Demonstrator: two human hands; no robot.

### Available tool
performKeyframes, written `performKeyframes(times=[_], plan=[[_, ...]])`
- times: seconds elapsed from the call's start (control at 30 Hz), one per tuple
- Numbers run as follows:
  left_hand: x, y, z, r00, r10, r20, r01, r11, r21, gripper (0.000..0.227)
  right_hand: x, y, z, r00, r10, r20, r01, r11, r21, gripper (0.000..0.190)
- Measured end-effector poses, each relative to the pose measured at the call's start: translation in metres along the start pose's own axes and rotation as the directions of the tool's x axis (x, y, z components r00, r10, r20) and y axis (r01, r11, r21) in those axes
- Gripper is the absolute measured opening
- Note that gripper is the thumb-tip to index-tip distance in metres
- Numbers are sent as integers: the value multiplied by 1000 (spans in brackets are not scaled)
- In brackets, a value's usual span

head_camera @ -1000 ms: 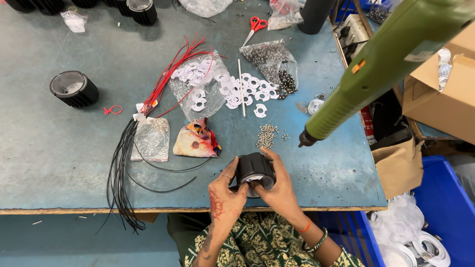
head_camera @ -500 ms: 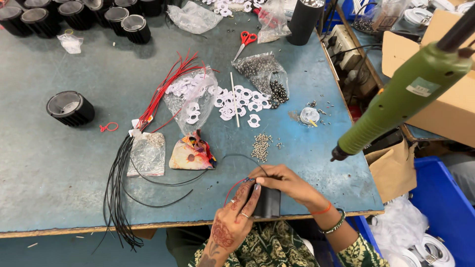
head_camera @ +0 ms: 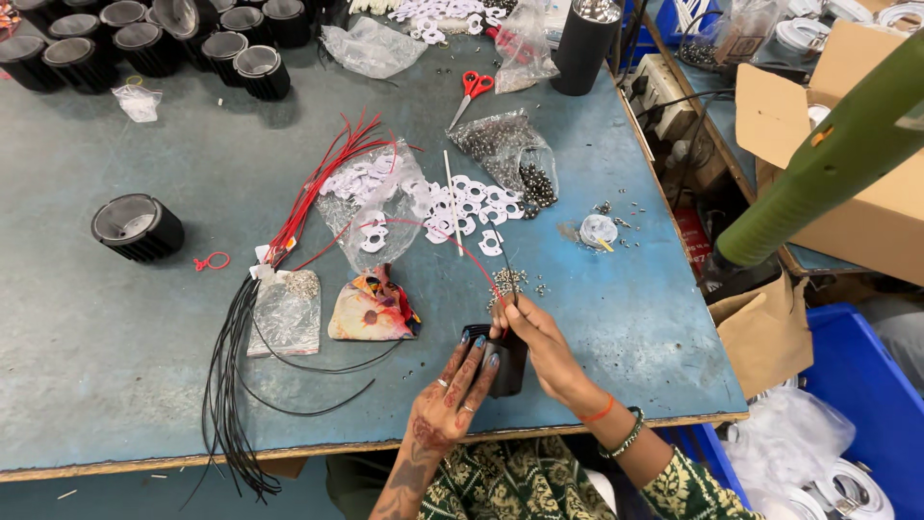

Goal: The person assembles small electronic components by hand, using a hot glue gun to attach wires and parts to a cylindrical housing. They handle wires, plastic pieces, and metal components, then insert a white rod into the assembly.

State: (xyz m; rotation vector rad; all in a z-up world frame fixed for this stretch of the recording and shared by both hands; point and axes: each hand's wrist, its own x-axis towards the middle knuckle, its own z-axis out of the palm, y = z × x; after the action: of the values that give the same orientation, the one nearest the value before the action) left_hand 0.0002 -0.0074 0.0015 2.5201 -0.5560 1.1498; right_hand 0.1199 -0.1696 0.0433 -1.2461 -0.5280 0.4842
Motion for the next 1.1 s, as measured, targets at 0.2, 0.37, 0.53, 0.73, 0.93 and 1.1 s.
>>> performKeyframes(times=[0.2,0.37,0.53,0.73,0.93,1.1], plan=[[-6,5,-2,973,-130,188,144,988,-59,63,-9,-6,9,983,-136,125,159,969,-190,28],[-23,37,-28,928,-360,99,363,805,-469,81,-50,-11,27,973,-109,201,156,959,-235,31],[-23,44,-11,783,-578,230,621,701,-350,90,-58,-25,44,951,-45,305,121,964,-238,30],[1,36,6,826,-551,117,560,780,-279,89,-23,-71,39,950,-117,288,284,703,-652,29],[26,34,-13,897,-442,1,434,881,-188,83,-2,-106,46,960,0,280,115,911,-396,11],[38,20,-23,725,-612,315,569,274,-776,46,8,-111,37,939,-41,341,193,883,-427,12]])
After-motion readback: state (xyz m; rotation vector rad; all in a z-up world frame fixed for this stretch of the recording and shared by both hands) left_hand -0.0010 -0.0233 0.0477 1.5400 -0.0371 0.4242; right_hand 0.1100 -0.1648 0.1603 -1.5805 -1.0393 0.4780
